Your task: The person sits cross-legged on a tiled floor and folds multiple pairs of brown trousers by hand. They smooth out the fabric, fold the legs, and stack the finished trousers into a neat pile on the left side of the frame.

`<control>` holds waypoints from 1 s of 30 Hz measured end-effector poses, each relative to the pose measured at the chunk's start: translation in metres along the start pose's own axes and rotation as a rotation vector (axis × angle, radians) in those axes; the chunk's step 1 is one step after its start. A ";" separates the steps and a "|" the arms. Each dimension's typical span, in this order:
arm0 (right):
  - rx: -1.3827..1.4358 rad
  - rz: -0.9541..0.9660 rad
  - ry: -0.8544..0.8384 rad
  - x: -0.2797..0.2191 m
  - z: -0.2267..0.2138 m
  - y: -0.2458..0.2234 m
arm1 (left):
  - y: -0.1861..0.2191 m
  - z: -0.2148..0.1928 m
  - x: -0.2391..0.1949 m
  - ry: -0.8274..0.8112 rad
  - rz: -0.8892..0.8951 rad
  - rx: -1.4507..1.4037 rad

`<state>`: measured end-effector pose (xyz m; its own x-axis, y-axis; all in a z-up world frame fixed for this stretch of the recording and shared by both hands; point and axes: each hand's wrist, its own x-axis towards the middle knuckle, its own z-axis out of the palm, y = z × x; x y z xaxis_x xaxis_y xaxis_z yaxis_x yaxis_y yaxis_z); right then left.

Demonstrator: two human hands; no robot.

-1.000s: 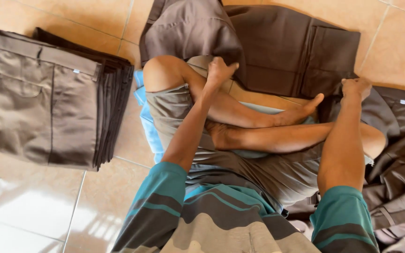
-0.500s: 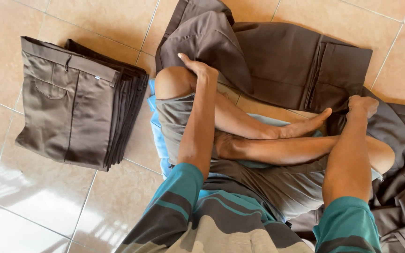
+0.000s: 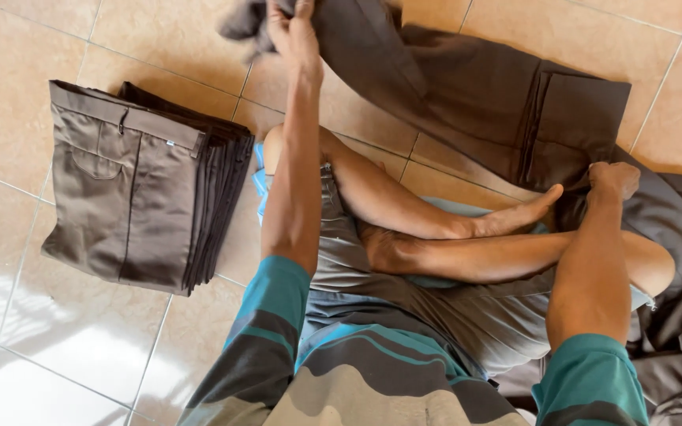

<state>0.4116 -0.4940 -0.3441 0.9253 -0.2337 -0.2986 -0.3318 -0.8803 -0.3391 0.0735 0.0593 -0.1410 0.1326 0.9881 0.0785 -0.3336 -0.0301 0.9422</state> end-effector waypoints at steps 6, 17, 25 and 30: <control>0.021 0.084 0.000 -0.009 -0.007 -0.006 | -0.029 -0.049 -0.021 0.567 -0.330 -0.038; -0.192 -0.150 0.002 0.018 0.011 0.023 | -0.175 -0.007 -0.171 -0.657 -0.151 1.456; -0.005 -0.087 0.083 -0.008 0.011 0.023 | -0.230 0.109 -0.332 -0.796 -0.097 1.083; 0.195 0.084 0.010 -0.040 -0.008 0.009 | -0.246 0.159 -0.394 -0.883 -0.382 1.081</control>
<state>0.3730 -0.4961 -0.3279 0.8944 -0.3074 -0.3248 -0.4360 -0.7611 -0.4803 0.2517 -0.3462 -0.3521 0.7056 0.5595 -0.4349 0.6557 -0.2829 0.7000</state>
